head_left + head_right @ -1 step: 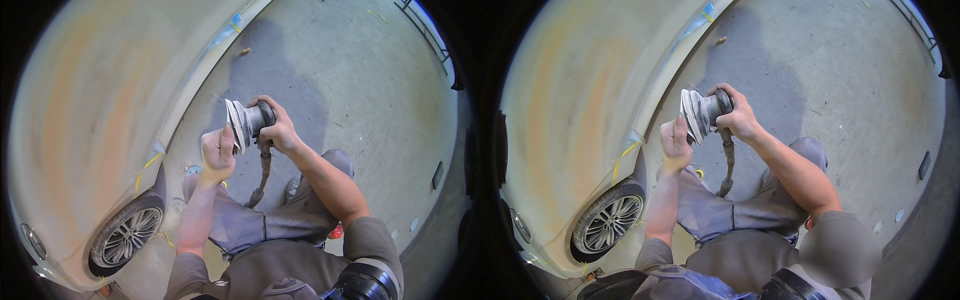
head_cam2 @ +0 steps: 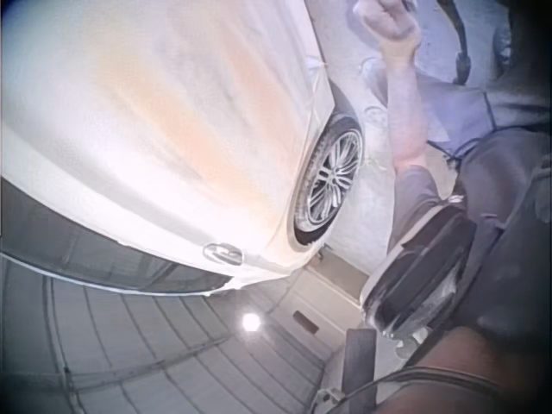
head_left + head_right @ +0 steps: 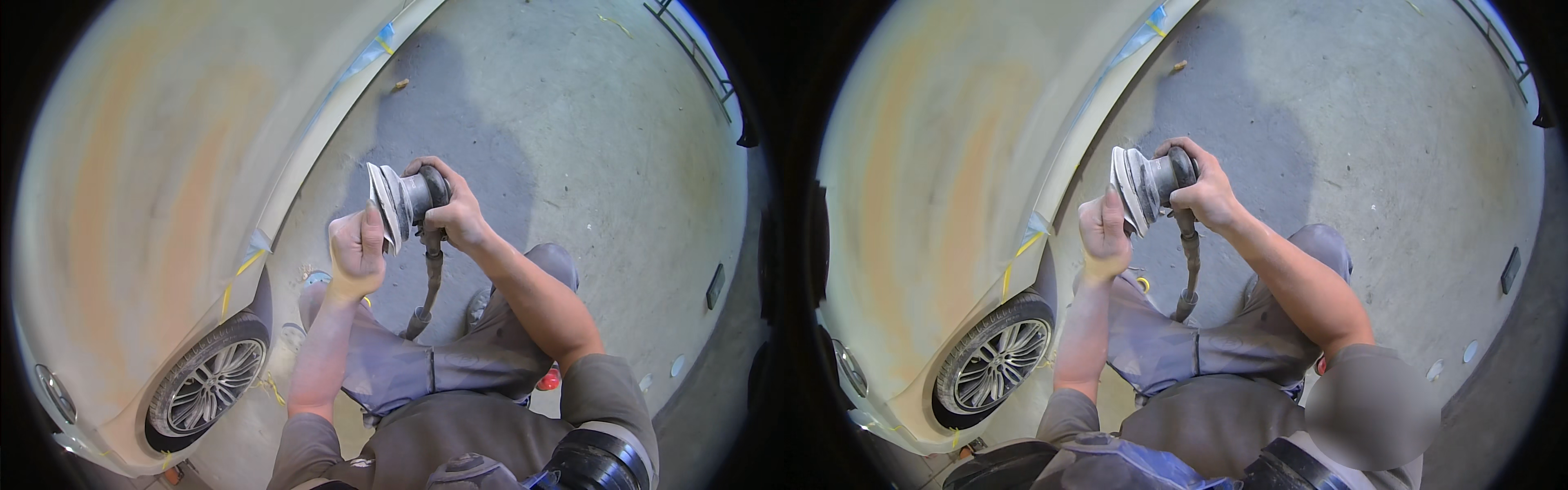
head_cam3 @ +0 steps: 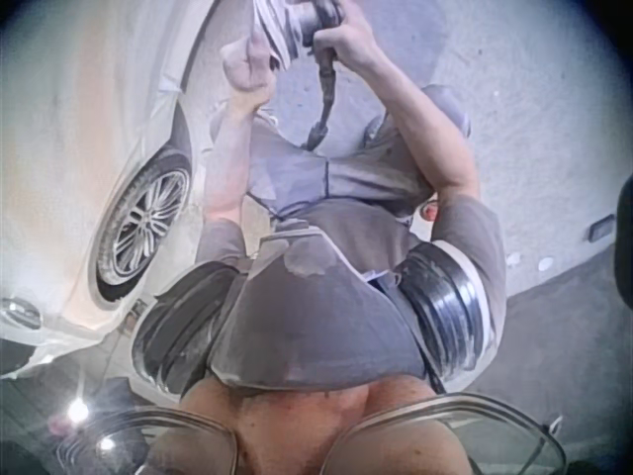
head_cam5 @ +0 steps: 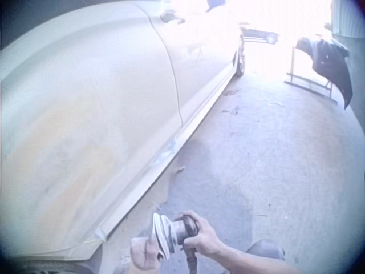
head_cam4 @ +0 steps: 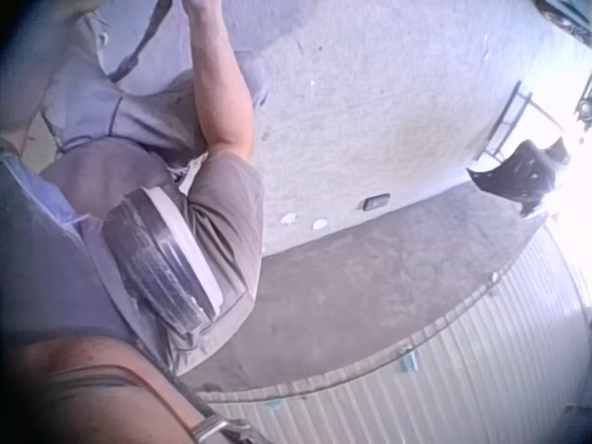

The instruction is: The person uses a pneumatic orbital sander to sand the rear quarter panel of a white car. They repeatedly sand the surface, pause to wipe it with their hand, and change sanding discs mid-task. The work continues across the same panel area without a visible final finish.

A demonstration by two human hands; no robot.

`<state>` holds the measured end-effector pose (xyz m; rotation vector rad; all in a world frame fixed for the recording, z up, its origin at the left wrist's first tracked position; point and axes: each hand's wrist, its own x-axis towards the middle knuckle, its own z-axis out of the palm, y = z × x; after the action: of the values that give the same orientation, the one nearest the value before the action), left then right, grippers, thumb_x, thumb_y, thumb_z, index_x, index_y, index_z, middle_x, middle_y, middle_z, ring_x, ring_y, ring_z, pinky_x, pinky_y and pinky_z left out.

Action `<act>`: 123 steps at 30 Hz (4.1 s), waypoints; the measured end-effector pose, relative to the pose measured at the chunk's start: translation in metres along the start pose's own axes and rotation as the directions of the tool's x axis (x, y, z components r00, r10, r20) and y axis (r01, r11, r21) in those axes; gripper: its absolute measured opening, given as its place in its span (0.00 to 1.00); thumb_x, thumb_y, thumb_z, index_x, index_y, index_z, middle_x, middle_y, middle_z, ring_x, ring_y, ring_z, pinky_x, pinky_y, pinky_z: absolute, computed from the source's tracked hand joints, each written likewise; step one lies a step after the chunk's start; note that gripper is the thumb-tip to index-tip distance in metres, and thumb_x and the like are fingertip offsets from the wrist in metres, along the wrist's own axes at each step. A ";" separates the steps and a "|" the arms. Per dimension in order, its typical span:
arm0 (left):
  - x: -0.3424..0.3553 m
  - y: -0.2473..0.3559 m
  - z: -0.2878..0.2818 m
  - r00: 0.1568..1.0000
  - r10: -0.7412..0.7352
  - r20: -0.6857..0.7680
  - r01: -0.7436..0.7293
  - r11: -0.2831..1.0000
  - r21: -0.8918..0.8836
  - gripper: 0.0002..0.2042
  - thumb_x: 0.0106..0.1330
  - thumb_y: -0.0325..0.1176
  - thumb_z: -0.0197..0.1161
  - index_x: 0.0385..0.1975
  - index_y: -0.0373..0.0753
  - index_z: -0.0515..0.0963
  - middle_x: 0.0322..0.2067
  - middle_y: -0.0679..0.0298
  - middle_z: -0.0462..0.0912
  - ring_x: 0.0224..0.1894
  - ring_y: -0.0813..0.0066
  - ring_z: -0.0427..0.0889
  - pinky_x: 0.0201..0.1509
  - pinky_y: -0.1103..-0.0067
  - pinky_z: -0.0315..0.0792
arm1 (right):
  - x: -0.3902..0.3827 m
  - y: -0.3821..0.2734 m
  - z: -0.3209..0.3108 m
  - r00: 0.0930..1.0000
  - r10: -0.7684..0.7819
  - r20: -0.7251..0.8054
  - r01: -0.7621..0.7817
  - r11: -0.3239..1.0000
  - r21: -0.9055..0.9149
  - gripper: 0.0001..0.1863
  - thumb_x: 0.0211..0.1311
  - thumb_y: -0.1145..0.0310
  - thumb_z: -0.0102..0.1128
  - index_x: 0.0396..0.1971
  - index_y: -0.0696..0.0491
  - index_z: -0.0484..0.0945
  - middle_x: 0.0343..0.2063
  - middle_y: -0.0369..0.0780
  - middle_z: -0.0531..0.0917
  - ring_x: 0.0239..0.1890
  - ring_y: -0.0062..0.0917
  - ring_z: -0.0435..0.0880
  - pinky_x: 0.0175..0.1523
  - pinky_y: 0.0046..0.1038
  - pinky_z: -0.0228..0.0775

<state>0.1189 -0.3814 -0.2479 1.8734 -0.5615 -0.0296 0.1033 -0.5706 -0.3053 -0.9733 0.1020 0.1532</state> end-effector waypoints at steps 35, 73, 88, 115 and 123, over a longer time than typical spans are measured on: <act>-0.132 -0.247 -0.163 0.669 -0.743 -0.019 0.742 0.670 -0.029 0.25 0.77 0.49 0.61 0.65 0.36 0.78 0.55 0.56 0.87 0.56 0.65 0.86 0.61 0.72 0.77 | -0.036 -0.012 -0.092 0.928 -0.085 -0.364 0.083 0.996 -0.021 0.25 0.55 0.74 0.50 0.52 0.73 0.76 0.46 0.53 0.85 0.40 0.42 0.88 0.45 0.41 0.84; -0.443 -0.388 -0.220 0.486 -0.795 -0.364 0.795 0.230 0.561 0.40 0.39 0.37 0.87 0.58 0.41 0.75 0.56 0.55 0.82 0.60 0.55 0.81 0.66 0.65 0.76 | -0.023 0.013 -0.082 0.979 0.024 -0.200 -0.035 0.998 -0.051 0.29 0.52 0.75 0.53 0.55 0.76 0.74 0.49 0.59 0.84 0.44 0.50 0.88 0.47 0.49 0.84; -0.585 -0.321 -0.234 0.368 -0.743 -0.560 0.917 0.192 0.349 0.22 0.53 0.33 0.82 0.48 0.42 0.82 0.48 0.55 0.85 0.50 0.59 0.87 0.55 0.66 0.81 | -0.017 0.025 -0.089 0.948 0.055 -0.312 -0.112 0.979 -0.168 0.32 0.54 0.71 0.56 0.60 0.71 0.73 0.53 0.58 0.81 0.47 0.49 0.86 0.49 0.49 0.83; -0.194 -0.196 -0.189 0.563 -0.724 -0.400 0.504 0.684 -0.528 0.15 0.80 0.39 0.62 0.53 0.33 0.82 0.45 0.62 0.89 0.47 0.81 0.85 0.52 0.81 0.77 | 0.005 0.045 -0.042 0.982 -0.099 0.159 0.056 0.965 0.255 0.31 0.55 0.73 0.54 0.61 0.69 0.73 0.54 0.54 0.82 0.54 0.43 0.85 0.59 0.43 0.80; -0.061 -0.067 -0.100 0.937 -0.348 -0.023 0.020 0.119 -0.993 0.11 0.82 0.29 0.57 0.57 0.38 0.81 0.51 0.61 0.89 0.51 0.76 0.87 0.58 0.79 0.81 | 0.039 0.047 0.032 0.914 -0.015 0.406 -0.194 0.861 0.469 0.45 0.33 0.68 0.63 0.62 0.64 0.70 0.51 0.52 0.82 0.52 0.42 0.85 0.61 0.36 0.80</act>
<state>0.1180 -0.2517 -0.2854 0.5128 0.0044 -0.2723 0.1335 -0.5153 -0.3317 -0.3967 -0.1832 0.3913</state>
